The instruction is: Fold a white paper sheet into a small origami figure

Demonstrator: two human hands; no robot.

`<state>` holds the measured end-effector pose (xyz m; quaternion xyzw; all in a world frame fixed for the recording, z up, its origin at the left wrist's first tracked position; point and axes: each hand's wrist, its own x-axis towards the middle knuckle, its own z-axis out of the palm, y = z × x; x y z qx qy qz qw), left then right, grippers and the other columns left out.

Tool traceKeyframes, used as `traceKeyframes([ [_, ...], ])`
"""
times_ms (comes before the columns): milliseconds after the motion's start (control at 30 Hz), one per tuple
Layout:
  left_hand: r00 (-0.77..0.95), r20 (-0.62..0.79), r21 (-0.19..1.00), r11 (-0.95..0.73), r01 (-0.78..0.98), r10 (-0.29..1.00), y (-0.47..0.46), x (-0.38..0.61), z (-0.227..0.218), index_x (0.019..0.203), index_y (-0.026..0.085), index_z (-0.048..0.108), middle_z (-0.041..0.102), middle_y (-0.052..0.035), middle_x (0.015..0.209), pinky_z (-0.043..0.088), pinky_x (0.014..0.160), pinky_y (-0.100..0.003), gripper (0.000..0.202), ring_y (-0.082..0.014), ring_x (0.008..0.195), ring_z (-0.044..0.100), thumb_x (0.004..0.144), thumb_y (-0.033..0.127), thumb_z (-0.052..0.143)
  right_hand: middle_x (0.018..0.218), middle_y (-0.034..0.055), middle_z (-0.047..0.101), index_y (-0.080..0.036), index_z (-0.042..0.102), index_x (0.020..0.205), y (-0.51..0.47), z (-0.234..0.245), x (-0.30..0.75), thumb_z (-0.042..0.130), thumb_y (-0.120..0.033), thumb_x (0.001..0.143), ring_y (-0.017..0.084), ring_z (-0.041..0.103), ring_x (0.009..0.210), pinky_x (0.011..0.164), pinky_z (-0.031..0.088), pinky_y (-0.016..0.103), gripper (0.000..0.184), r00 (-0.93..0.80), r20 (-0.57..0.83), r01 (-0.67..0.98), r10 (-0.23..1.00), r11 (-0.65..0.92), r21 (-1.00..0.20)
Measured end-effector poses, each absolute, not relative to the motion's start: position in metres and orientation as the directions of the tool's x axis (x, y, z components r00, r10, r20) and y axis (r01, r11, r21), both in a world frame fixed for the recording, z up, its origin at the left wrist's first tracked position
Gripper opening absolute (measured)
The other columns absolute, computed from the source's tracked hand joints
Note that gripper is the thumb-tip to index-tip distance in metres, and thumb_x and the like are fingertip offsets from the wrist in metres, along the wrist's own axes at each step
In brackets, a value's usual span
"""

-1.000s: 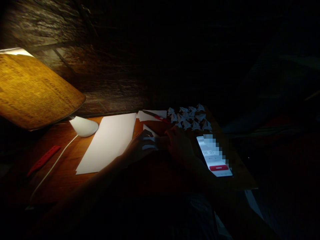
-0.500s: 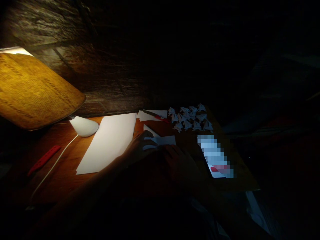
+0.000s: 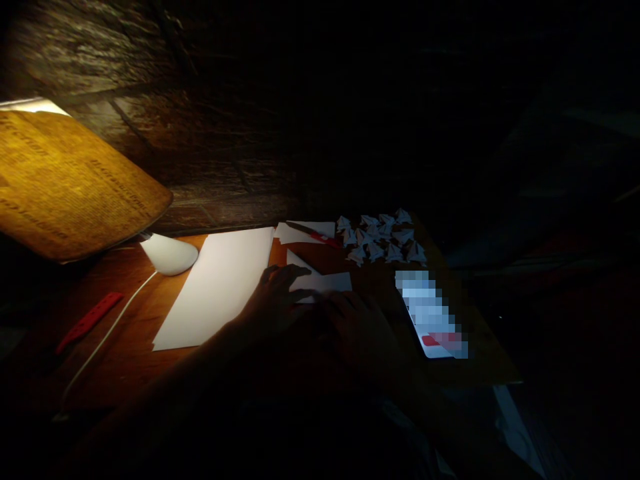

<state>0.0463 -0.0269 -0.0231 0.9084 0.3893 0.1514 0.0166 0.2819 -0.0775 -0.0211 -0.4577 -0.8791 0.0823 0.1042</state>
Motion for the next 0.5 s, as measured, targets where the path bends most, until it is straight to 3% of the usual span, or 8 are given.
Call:
traceKeyframes([
  [100, 0.701, 0.157, 0.187, -0.718, 0.670, 0.696, -0.042, 0.050, -0.016, 0.128, 0.019, 0.064, 0.064, -0.0131, 0.128, 0.046, 0.106, -0.052, 0.042, -0.0318, 0.119, 0.058, 0.091, 0.038, 0.070, 0.145, 0.0146, 0.060, -0.016, 0.056, 0.144, -0.077, -0.019, 0.282, 0.062, -0.031, 0.097, 0.031, 0.056, 0.127, 0.105, 0.046, 0.051, 0.051, -0.571, 0.132, 0.773, 0.810, 0.585, -0.244],
  [200, 0.691, 0.122, 0.309, -0.688, 0.656, 0.713, -0.056, 0.053, -0.013, 0.140, 0.022, 0.050, 0.062, -0.0118, 0.131, 0.051, 0.103, -0.047, 0.057, -0.0298, 0.119, 0.059, 0.091, 0.041, 0.070, 0.145, 0.0151, 0.060, -0.014, 0.057, 0.143, -0.077, -0.018, 0.281, 0.062, -0.030, 0.097, 0.032, 0.056, 0.128, 0.104, 0.047, 0.051, 0.050, -0.581, 0.137, 0.769, 0.802, 0.597, -0.229],
  [367, 0.638, 0.142, 0.365, -0.639, 0.677, 0.757, -0.075, 0.062, -0.015, 0.147, 0.018, 0.037, 0.054, -0.0187, 0.142, 0.048, 0.107, -0.051, 0.075, -0.0354, 0.129, 0.053, 0.087, 0.045, 0.073, 0.142, 0.0153, 0.062, -0.013, 0.057, 0.143, -0.078, -0.017, 0.279, 0.060, -0.029, 0.098, 0.032, 0.056, 0.126, 0.103, 0.048, 0.050, 0.048, -0.577, 0.118, 0.780, 0.808, 0.588, -0.216],
  [500, 0.593, 0.146, 0.466, -0.584, 0.665, 0.792, -0.090, 0.071, -0.023, 0.145, 0.021, 0.034, 0.054, -0.0166, 0.138, 0.049, 0.107, -0.054, 0.084, -0.0362, 0.124, 0.055, 0.079, 0.047, 0.080, 0.138, 0.0151, 0.064, -0.014, 0.059, 0.141, -0.078, -0.019, 0.278, 0.058, -0.027, 0.098, 0.031, 0.057, 0.124, 0.102, 0.048, 0.049, 0.045, -0.567, 0.138, 0.779, 0.812, 0.584, -0.229],
])
